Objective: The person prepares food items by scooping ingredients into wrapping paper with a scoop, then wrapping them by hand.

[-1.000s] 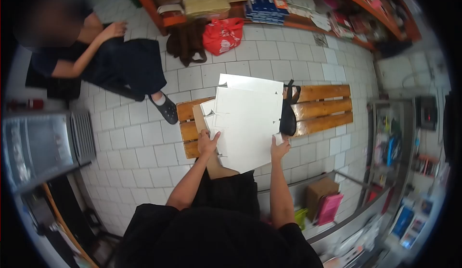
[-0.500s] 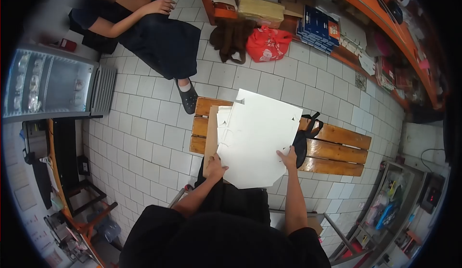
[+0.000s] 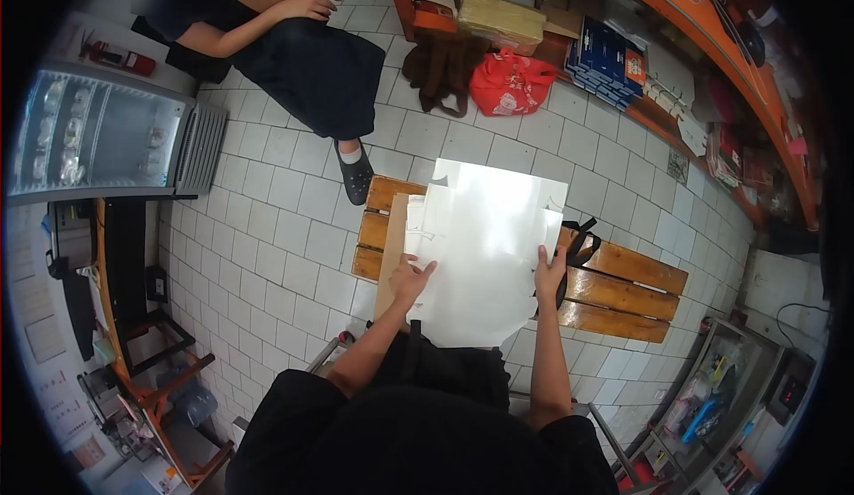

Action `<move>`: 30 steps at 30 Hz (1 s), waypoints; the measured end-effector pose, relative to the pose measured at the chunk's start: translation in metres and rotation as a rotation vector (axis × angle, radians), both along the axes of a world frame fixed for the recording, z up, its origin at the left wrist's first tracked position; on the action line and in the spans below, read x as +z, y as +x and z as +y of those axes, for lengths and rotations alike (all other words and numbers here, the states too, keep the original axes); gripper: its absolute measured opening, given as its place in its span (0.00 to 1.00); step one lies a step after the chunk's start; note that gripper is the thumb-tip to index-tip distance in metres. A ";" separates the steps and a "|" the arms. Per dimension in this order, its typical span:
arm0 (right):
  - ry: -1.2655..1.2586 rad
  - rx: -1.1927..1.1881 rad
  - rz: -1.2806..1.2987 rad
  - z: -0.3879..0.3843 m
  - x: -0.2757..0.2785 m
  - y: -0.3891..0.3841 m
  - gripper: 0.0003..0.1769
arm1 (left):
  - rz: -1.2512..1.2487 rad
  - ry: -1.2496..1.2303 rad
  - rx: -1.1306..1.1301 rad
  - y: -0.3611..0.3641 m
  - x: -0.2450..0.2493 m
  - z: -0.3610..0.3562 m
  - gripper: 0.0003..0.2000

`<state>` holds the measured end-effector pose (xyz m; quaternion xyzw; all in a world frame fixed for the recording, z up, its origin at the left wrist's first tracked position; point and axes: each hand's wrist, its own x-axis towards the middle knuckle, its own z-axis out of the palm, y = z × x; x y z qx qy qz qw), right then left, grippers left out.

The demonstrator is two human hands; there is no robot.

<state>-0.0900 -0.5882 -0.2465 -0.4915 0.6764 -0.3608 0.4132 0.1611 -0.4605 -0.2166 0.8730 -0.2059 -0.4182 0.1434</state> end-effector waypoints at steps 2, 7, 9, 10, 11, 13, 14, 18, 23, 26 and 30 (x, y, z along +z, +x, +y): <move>-0.016 0.070 -0.087 0.000 0.017 0.006 0.10 | -0.205 -0.103 -0.011 -0.009 -0.010 0.004 0.29; 0.211 0.107 -0.511 -0.003 0.105 0.013 0.11 | -0.464 -0.503 0.099 0.005 -0.018 -0.010 0.30; 0.273 0.155 -0.666 -0.001 0.119 0.007 0.11 | 0.559 -0.636 0.278 0.020 0.023 -0.020 0.26; 0.312 0.118 -0.674 0.001 0.116 0.001 0.10 | 0.565 -0.639 0.273 0.027 0.033 -0.019 0.26; 0.305 0.114 -0.672 0.002 0.110 -0.004 0.10 | 0.657 -0.522 0.262 0.033 0.040 -0.017 0.23; 0.433 0.082 -0.446 0.008 0.084 -0.012 0.10 | 0.749 -0.404 0.245 0.031 0.029 -0.007 0.20; 0.271 0.062 -0.409 0.019 0.038 -0.017 0.10 | 0.592 -0.368 0.150 0.026 0.003 0.005 0.19; -0.011 0.281 0.544 0.042 -0.044 -0.019 0.21 | -0.152 -0.197 -0.259 0.006 -0.034 0.035 0.28; 0.367 0.032 0.281 0.035 -0.027 0.000 0.29 | -0.255 -0.471 -0.121 0.008 -0.066 0.024 0.39; 0.591 0.130 0.071 0.019 -0.013 -0.010 0.30 | -0.048 -0.215 0.166 0.019 -0.067 0.002 0.44; 0.558 0.233 -0.178 0.017 0.008 -0.004 0.27 | -0.251 -0.019 0.034 0.012 -0.035 -0.018 0.42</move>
